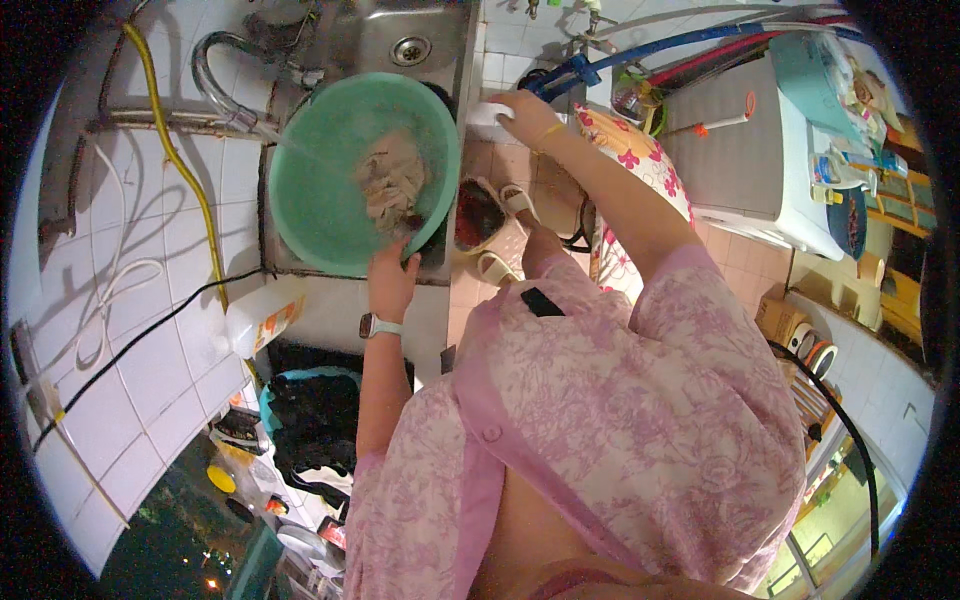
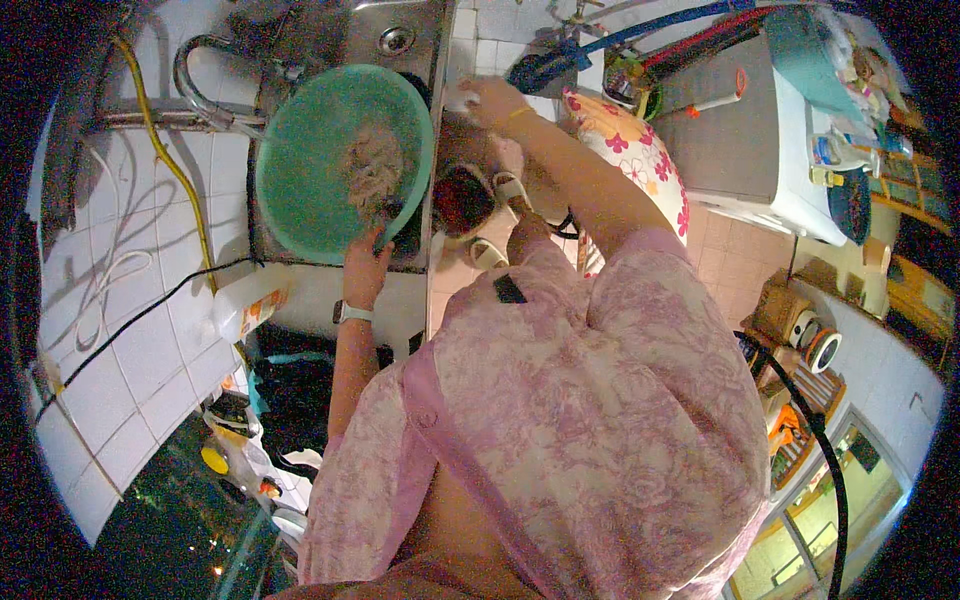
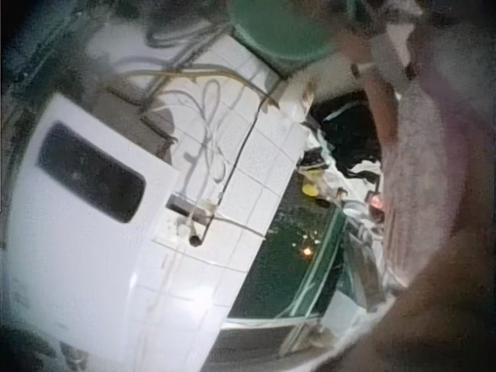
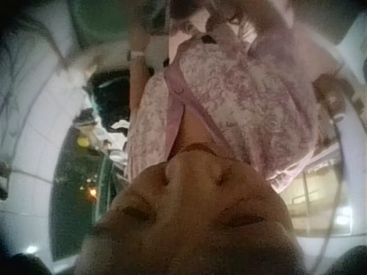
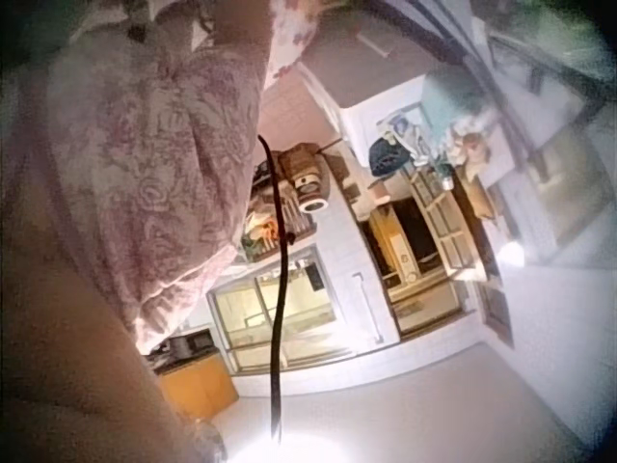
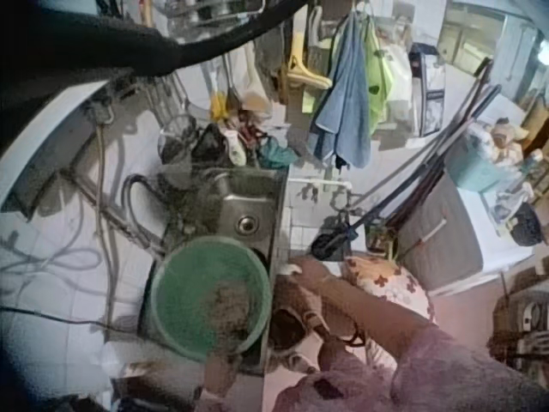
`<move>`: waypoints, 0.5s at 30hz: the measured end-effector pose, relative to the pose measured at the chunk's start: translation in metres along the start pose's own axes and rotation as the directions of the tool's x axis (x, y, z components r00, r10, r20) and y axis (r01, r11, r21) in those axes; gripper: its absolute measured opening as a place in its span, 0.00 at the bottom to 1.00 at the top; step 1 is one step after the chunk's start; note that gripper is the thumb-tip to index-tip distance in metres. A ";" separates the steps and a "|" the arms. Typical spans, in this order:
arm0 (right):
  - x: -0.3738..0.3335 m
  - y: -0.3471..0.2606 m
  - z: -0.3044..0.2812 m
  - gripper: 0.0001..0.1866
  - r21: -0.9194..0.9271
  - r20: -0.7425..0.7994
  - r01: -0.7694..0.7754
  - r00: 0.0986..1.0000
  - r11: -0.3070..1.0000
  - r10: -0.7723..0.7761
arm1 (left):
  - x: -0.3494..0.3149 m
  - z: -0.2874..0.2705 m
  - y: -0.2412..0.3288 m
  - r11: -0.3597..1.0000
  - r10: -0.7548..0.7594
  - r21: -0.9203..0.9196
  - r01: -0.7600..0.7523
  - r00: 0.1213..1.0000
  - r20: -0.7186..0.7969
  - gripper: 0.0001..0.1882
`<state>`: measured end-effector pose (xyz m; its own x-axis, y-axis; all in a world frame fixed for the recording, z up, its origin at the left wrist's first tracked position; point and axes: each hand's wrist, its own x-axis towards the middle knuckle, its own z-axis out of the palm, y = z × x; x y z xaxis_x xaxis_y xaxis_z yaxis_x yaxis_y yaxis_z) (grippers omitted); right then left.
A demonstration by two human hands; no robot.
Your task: The person washes several pieces of dark laundry by hand in a green basin with soapy water, rinses the items, and later washes a lighter piece of fabric under running water from a faucet.
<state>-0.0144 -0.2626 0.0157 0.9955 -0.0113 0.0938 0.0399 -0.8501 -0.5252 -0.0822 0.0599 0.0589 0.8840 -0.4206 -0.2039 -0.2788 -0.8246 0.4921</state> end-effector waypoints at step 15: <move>-0.199 0.200 0.091 0.10 -0.451 0.881 0.370 0.329 0.812 0.340 | -0.012 -0.009 -0.004 0.988 -0.154 0.010 0.154 0.970 0.186 0.18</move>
<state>-0.1966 -0.3828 -0.1847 0.4161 0.1711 -0.8931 0.3617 -0.9323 -0.0101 -0.0887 0.0714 0.0674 0.8310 -0.3519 -0.4309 -0.1427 -0.8835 0.4461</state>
